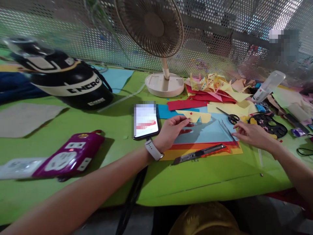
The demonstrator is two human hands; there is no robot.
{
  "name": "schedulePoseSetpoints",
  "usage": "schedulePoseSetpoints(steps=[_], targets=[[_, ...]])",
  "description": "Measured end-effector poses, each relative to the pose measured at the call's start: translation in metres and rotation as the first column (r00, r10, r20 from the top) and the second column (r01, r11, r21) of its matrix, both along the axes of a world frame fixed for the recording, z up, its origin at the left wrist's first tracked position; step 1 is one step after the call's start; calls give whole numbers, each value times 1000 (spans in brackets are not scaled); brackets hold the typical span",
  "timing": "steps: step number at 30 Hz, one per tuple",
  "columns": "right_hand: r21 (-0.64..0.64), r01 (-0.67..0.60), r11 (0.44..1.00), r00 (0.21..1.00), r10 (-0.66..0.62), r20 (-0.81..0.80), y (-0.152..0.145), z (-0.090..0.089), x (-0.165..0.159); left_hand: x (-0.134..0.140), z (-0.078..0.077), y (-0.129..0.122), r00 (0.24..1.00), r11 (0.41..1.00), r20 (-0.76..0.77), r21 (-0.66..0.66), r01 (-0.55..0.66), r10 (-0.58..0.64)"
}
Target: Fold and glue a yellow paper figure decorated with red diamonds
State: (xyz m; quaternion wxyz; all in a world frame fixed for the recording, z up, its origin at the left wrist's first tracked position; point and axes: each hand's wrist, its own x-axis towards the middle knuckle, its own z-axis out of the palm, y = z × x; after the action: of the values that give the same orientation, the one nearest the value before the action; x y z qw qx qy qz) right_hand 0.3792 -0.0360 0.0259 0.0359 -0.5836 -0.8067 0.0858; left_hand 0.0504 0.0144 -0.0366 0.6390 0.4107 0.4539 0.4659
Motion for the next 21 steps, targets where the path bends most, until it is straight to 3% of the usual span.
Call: schedulePoseSetpoints(steps=[3,6,9,11,13,15,18,19,21], targets=[[-49,-53,997,998,54,23,11,-20,-31,0,-1,0,1000,1000,-6,6,3,-2],[-70,-123,990,992,125,25,22,-31,-35,0,-2,0,1000,1000,2,7,11,-11],[-98,-201,975,976,191,-101,29,-30,-28,0,-2,0,1000,1000,4,4,16,-16],[-156,-175,972,955,128,-268,33,-26,-23,-1,-1,-1,1000,1000,2,5,18,-18],[-238,-108,965,871,-23,-491,37,-22,-20,-1,0,-1,999,1000,12,7,31,-31],[-293,-84,952,701,-152,-697,41,-18,-19,-1,0,-2,999,999,25,11,40,-41],[-274,-90,957,473,-201,-858,47,-15,-27,-1,-1,-3,999,999,23,20,49,-49],[-266,-87,960,445,-202,-873,48,-15,-31,-1,-1,-3,998,998,21,23,51,-52],[-279,-94,956,465,-206,-861,50,-16,-40,-1,-2,-3,998,998,24,24,52,-53]])
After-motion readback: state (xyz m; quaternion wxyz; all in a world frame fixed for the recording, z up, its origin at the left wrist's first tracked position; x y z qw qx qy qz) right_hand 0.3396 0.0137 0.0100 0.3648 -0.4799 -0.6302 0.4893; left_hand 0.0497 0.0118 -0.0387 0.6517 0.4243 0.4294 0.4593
